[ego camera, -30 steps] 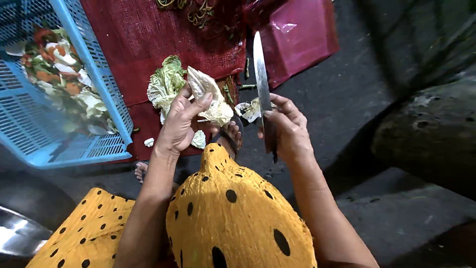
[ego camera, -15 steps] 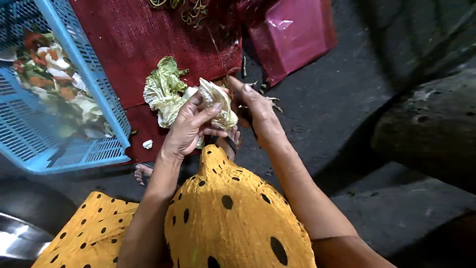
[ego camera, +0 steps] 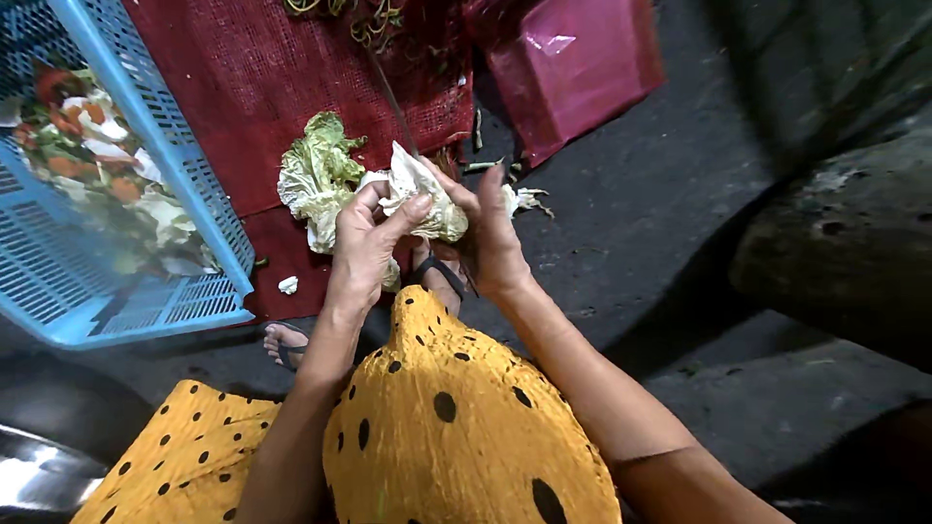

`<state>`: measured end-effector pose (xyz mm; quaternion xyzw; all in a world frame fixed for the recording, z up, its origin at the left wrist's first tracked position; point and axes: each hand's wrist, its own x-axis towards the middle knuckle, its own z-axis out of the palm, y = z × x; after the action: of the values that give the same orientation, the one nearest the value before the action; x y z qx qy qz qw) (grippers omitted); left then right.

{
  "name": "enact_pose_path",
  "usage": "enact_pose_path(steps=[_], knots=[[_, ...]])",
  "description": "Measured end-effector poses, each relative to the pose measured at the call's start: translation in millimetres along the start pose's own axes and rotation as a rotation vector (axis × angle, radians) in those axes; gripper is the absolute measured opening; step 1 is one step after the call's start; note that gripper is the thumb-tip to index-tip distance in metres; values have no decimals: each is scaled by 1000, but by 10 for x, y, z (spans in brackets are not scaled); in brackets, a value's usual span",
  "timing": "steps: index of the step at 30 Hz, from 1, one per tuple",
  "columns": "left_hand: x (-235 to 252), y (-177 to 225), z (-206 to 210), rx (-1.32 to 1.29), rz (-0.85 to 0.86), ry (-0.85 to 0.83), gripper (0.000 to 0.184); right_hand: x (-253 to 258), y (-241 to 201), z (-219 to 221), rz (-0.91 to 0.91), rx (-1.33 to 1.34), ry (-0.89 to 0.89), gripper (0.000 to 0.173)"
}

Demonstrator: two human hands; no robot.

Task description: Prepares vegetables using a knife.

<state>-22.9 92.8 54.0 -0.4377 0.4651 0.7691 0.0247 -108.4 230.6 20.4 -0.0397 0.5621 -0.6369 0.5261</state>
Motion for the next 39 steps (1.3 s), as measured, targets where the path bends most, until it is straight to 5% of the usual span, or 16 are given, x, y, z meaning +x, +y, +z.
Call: enact_pose_path(steps=[8, 12, 18, 39], knots=[[119, 21, 14, -63, -62, 26, 21, 89, -20, 94, -106, -144, 81, 47], [67, 64, -15, -27, -47, -29, 24, 97, -21, 93, -135, -160, 71, 48], [166, 6, 40, 44, 61, 144, 15, 102, 57, 121, -116, -184, 90, 49], [195, -50, 42, 6, 80, 95, 13, 187, 52, 143, -99, -151, 108, 48]])
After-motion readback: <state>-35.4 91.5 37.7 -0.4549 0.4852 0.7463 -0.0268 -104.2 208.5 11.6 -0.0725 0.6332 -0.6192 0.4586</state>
